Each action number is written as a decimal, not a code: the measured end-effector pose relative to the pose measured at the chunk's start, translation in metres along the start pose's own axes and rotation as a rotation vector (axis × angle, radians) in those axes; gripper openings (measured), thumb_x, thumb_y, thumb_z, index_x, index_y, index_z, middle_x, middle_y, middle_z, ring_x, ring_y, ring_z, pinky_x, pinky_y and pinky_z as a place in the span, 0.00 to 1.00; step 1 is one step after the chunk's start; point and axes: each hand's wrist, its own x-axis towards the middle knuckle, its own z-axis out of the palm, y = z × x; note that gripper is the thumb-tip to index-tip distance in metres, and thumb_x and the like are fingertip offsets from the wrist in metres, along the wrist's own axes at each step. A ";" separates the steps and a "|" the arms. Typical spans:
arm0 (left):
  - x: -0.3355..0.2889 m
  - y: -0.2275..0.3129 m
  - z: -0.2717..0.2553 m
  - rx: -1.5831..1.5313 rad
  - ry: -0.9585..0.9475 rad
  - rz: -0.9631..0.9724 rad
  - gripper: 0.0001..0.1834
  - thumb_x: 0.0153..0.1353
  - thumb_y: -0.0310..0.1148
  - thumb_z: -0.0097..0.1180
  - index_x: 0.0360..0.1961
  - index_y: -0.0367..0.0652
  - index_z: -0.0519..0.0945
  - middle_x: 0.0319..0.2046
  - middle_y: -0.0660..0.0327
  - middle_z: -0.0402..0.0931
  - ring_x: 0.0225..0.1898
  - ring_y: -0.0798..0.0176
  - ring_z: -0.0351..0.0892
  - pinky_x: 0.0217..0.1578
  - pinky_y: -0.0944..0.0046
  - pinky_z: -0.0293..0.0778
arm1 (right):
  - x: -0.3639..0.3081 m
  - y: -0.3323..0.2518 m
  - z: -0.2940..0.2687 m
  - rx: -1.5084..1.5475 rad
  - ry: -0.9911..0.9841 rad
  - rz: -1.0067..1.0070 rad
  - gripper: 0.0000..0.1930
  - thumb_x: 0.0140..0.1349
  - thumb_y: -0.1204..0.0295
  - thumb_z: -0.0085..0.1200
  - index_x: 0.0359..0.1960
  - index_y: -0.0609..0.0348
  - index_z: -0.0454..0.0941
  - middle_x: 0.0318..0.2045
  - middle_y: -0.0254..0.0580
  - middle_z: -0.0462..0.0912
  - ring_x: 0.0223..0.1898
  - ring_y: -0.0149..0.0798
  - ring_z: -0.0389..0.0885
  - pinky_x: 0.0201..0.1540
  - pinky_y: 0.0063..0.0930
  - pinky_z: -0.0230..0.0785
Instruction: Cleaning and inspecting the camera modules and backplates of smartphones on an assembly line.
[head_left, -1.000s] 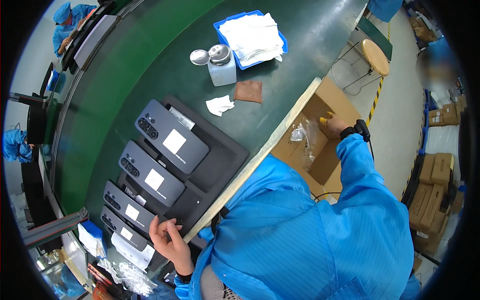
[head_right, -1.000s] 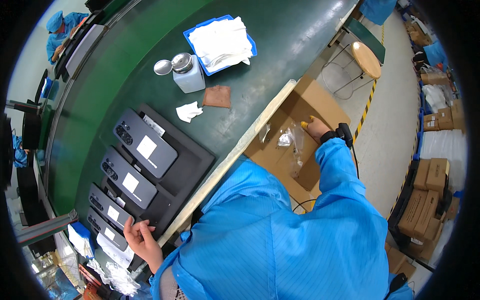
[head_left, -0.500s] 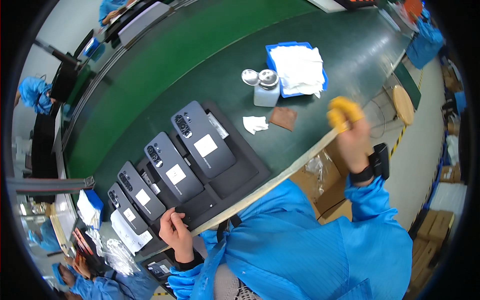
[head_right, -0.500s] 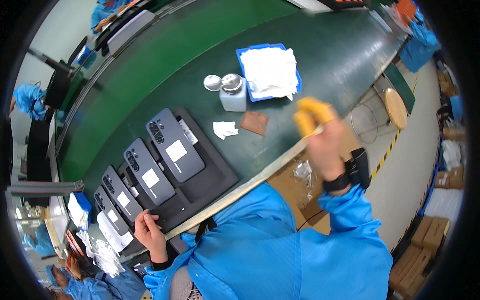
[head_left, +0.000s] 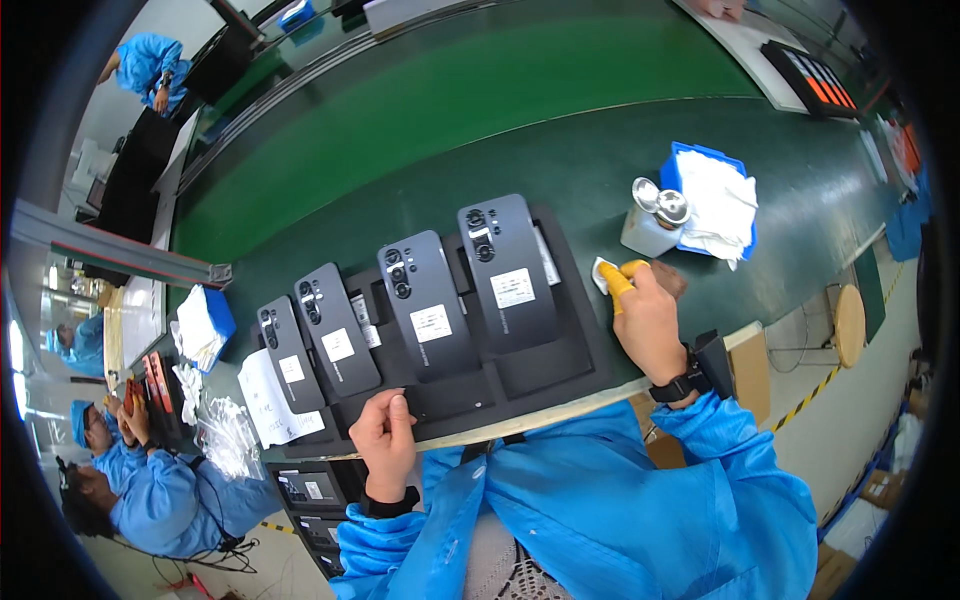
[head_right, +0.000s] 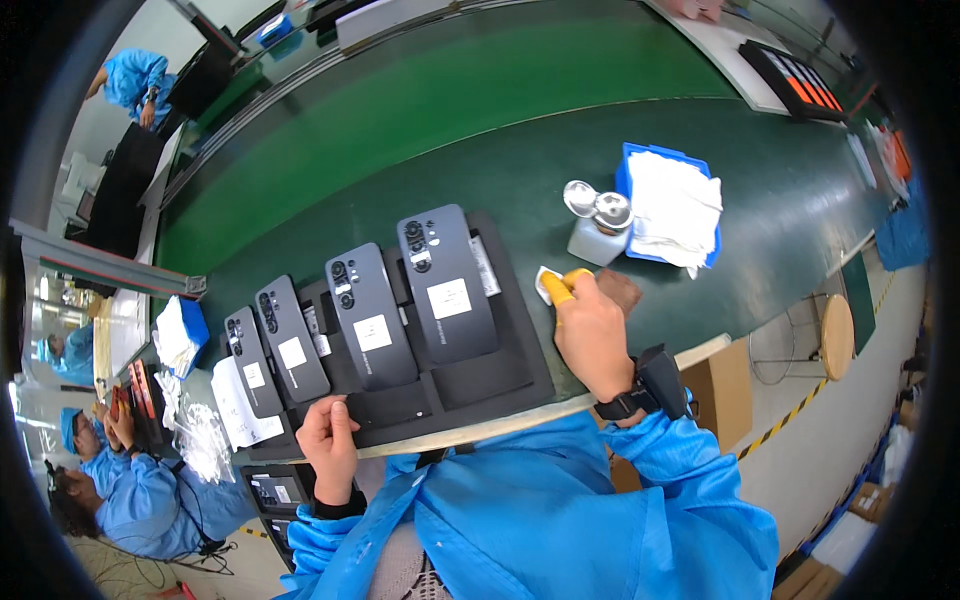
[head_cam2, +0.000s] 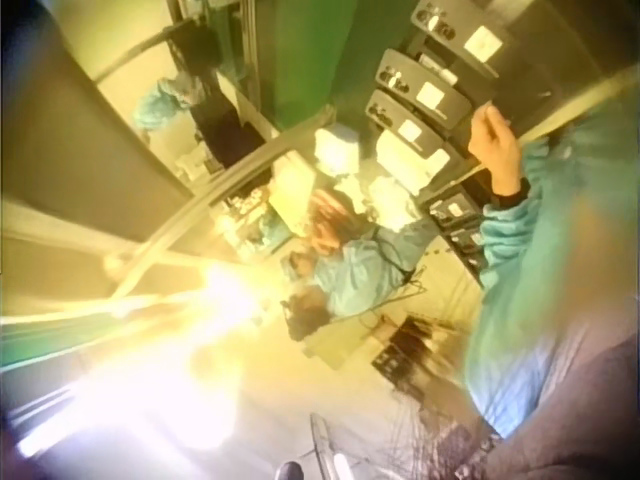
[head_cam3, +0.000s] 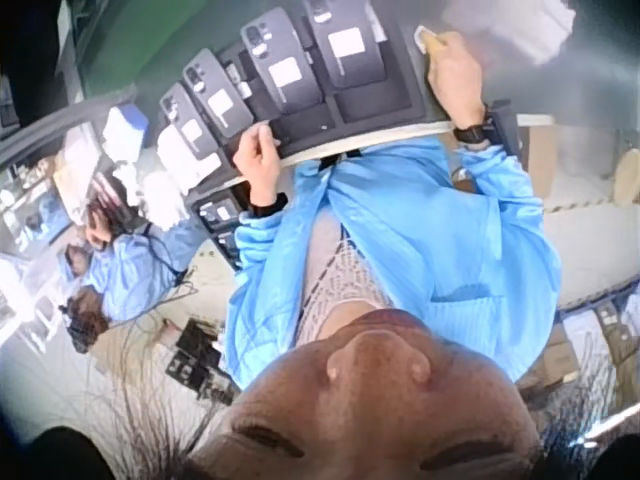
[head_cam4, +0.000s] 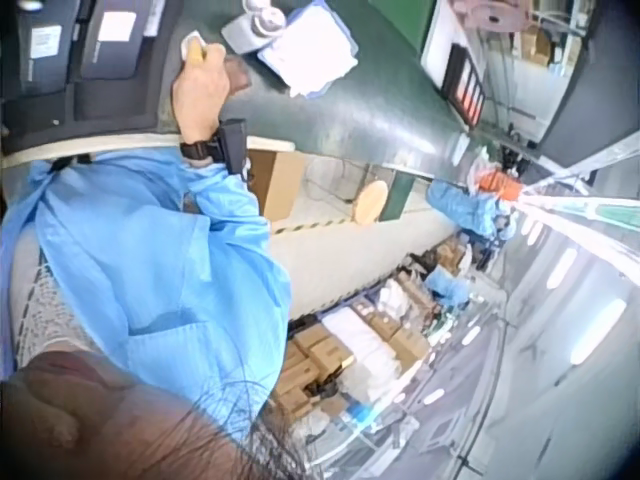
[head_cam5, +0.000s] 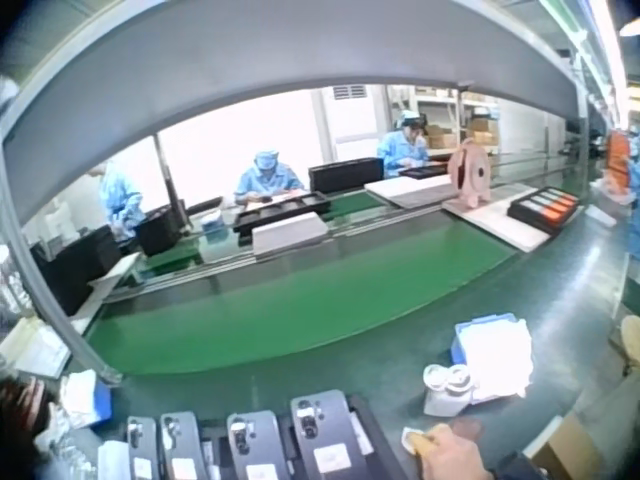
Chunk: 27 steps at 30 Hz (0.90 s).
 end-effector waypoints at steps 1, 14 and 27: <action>0.000 0.002 0.002 0.005 0.011 -0.007 0.07 0.65 0.27 0.55 0.38 0.32 0.80 0.21 0.62 0.78 0.21 0.75 0.76 0.23 0.74 0.69 | -0.003 0.001 0.004 0.008 -0.005 -0.011 0.14 0.52 0.82 0.53 0.41 0.60 0.83 0.37 0.45 0.76 0.33 0.48 0.78 0.34 0.38 0.73; 0.002 0.000 -0.001 0.084 -0.023 0.145 0.04 0.55 0.22 0.61 0.33 0.37 0.82 0.20 0.59 0.77 0.20 0.61 0.73 0.24 0.65 0.70 | -0.004 0.001 0.011 -0.066 0.006 -0.013 0.19 0.49 0.85 0.57 0.46 0.60 0.82 0.40 0.46 0.76 0.42 0.49 0.75 0.44 0.37 0.68; 0.000 0.025 -0.006 0.364 -0.282 0.501 0.21 0.38 0.42 0.74 0.31 0.42 0.82 0.33 0.61 0.77 0.41 0.55 0.73 0.47 0.53 0.63 | 0.033 -0.005 -0.074 -0.050 0.349 -0.002 0.19 0.50 0.86 0.53 0.45 0.58 0.82 0.36 0.45 0.77 0.36 0.48 0.78 0.39 0.34 0.70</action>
